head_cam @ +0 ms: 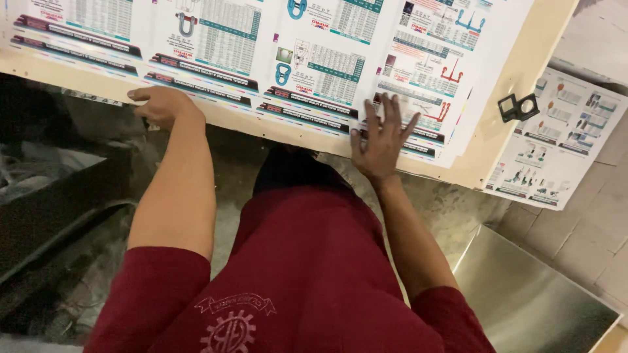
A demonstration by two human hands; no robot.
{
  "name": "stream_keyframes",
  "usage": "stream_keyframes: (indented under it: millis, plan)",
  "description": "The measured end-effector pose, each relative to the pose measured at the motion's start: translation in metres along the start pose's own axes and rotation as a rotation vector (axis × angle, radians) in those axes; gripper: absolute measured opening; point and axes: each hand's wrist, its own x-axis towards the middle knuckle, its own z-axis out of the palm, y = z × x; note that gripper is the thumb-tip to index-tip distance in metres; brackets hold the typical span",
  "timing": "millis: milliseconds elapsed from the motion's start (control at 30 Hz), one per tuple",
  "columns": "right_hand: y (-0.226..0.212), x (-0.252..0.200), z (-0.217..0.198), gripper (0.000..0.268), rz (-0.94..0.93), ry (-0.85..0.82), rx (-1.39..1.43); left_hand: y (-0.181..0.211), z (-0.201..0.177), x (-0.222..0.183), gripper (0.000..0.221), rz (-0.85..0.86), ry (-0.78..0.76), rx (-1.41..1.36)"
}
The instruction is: Checking and sorting printed technical specification sheets on a workbench.
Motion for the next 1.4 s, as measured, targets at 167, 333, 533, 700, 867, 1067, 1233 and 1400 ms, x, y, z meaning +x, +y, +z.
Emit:
stream_keyframes:
  millis: [167, 333, 533, 700, 867, 1067, 1233, 1400]
  plan:
    - [-0.02, 0.009, 0.017, 0.055, -0.092, -0.012, 0.02, -0.001, -0.004, -0.007, 0.072, 0.031, -0.009, -0.088]
    - [-0.018, 0.008, 0.021, 0.051, -0.116, -0.016, 0.008, 0.009, -0.019, -0.025, 0.071, -0.029, -0.056, -0.094]
    - [-0.019, 0.012, 0.02, 0.054, -0.103, -0.016, 0.036, 0.003, -0.005, -0.011, 0.069, 0.006, 0.011, -0.088]
    - [-0.018, 0.011, 0.021, 0.054, -0.095, -0.014, 0.016, 0.0, 0.002, 0.0, 0.068, 0.006, 0.047, -0.07]
    - [-0.02, 0.014, 0.015, 0.054, -0.1, -0.037, 0.015, -0.004, 0.009, 0.012, 0.067, 0.015, 0.064, -0.044]
    - [-0.021, 0.015, 0.013, 0.055, -0.084, -0.061, 0.041, -0.009, 0.017, 0.021, 0.069, 0.022, 0.107, -0.025]
    - [-0.018, 0.012, 0.017, 0.057, -0.106, -0.053, 0.061, 0.008, -0.012, -0.017, 0.068, -0.012, -0.054, -0.099]
    - [-0.02, 0.015, 0.015, 0.054, -0.128, -0.06, 0.056, -0.007, 0.008, 0.011, 0.069, 0.038, 0.067, -0.012]
